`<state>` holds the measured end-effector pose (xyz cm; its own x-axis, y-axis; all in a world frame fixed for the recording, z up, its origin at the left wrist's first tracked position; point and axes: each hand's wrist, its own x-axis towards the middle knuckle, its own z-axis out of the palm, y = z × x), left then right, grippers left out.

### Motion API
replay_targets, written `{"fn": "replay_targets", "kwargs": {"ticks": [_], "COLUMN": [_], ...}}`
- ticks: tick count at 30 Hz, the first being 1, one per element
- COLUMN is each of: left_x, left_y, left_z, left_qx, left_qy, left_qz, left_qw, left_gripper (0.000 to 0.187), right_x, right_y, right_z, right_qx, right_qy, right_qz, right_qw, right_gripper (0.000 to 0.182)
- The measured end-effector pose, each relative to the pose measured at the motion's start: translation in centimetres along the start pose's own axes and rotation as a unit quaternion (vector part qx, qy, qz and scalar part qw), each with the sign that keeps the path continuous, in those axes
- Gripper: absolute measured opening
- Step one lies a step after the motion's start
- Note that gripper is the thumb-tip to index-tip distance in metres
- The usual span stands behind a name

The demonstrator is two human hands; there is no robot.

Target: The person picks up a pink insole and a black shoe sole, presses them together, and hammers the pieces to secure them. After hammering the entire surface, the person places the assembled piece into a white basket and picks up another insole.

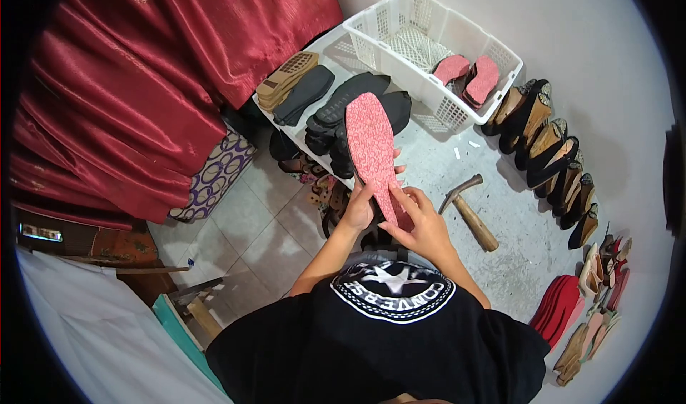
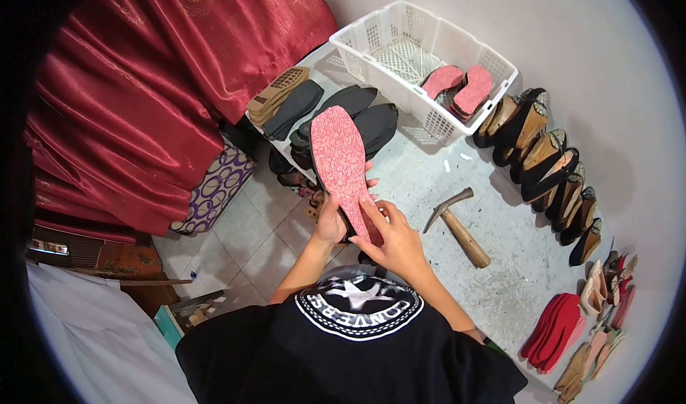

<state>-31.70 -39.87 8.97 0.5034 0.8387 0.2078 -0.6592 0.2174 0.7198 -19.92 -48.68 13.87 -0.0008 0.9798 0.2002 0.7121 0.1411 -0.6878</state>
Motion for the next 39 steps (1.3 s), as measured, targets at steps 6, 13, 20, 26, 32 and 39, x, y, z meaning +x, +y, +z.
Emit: {"fn": "replay_targets", "kwargs": {"ticks": [6,13,20,26,32,39], "left_x": [0.3,-0.2,-0.1,0.0,-0.1,-0.4], "left_y": [-0.4,0.2,2.2,3.0,3.2,3.1], "left_z": [-0.5,-3.0,-1.5,-0.8,-0.1,0.9], "left_qx": [-0.209,-0.330,-0.311,-0.298,-0.268,-0.212], "left_qy": [0.155,0.212,0.265,0.268,0.240,0.217], "left_qz": [-0.095,-0.105,-0.094,-0.066,-0.055,-0.011], "left_qw": [0.961,0.914,0.908,0.914,0.931,0.953], "left_gripper": [0.045,0.040,0.037,0.036,0.040,0.044], "right_x": [-0.1,-0.5,-0.5,-0.6,-0.4,-0.7], "right_y": [0.1,0.5,-0.3,-0.2,0.1,0.2], "right_z": [0.6,-0.3,-1.4,-1.1,-0.9,0.0], "right_qx": [-0.008,0.078,0.170,0.210,0.187,0.152], "right_qy": [-0.016,0.018,0.001,-0.019,-0.002,0.002], "right_qz": [0.001,-0.020,0.025,0.026,-0.017,-0.001], "right_qw": [1.000,0.997,0.985,0.977,0.982,0.988], "right_gripper": [0.063,0.057,0.065,0.065,0.061,0.058]}}
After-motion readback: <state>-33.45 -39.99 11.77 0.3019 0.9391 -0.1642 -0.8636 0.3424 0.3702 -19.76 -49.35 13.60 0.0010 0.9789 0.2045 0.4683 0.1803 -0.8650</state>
